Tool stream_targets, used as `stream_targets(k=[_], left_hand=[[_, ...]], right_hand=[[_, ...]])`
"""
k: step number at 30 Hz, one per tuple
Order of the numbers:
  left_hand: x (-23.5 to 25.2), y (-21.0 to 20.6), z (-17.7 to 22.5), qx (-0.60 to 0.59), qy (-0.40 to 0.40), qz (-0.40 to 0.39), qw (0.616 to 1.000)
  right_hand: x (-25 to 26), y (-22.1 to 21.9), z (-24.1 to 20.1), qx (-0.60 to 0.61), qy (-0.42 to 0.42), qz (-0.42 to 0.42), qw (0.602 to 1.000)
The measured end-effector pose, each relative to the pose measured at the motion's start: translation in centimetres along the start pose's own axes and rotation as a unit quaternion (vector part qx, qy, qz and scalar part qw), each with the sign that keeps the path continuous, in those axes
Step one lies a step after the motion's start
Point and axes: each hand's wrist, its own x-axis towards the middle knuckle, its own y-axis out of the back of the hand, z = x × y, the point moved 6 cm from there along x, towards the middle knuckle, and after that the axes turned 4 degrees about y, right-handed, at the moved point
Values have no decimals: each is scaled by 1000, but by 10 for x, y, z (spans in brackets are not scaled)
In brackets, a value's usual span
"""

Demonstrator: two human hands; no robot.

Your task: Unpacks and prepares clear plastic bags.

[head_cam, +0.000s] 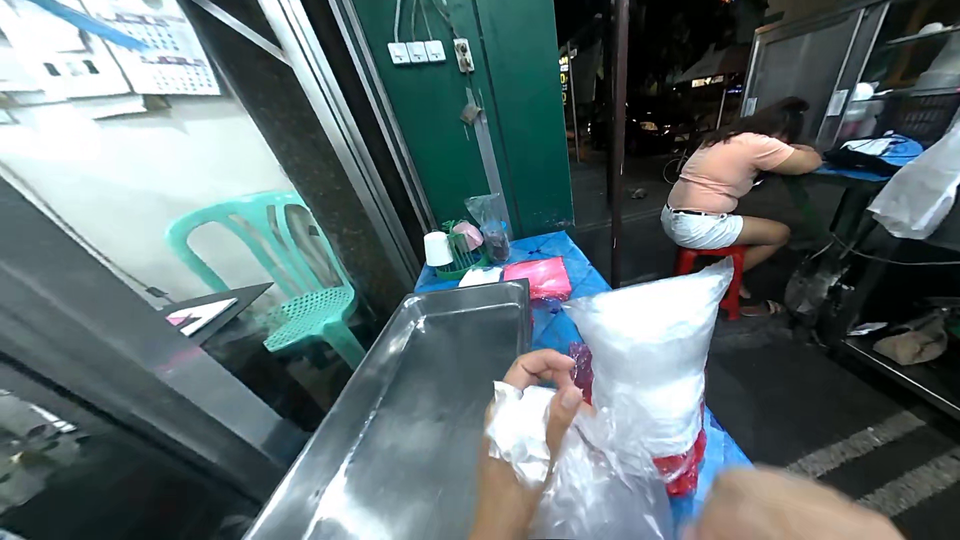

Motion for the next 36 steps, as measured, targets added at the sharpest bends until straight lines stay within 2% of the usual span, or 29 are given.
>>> stream_targets(k=[1,3,7,11,15,21,23,25,27,29,31,33,35,36], left_hand=[[-3,-6,5,-19,3,-15,1000],[-10,-18,15,-55,5,-50,997],[-18,-32,26,-127,24,-149,980],[-20,-28,29,-89,42,-140,985],[-20,-29,26,-122,81,-126,981],[-22,-44,23,-97,94,-217,967],[-25,-49,20,-110,78,-251,959],[-26,-53,16,-134,83,-269,950],[-26,-56,15,-181,94,-294,934],[-19,-51,13,-262,73,-331,903],[0,-43,25,-304,7,-354,885],[24,-31,36,-266,-38,-346,899],[42,-19,35,-206,-17,-308,929],[51,-15,30,-170,19,-256,951]], right_hand=[[8,6,4,-50,-22,52,997],[18,6,15,-112,-58,88,988],[20,2,29,-73,-41,113,990],[14,17,37,-67,-52,142,986],[10,19,41,-87,-59,161,981],[12,23,39,-83,-49,189,977],[14,22,42,32,-33,204,978],[16,19,45,245,-1,195,950],[14,12,41,413,20,140,900],[10,15,36,451,48,59,889],[14,37,40,427,57,19,902],[28,66,50,377,9,36,926],[50,89,65,288,-59,95,951],[61,98,75,224,-100,123,961]])
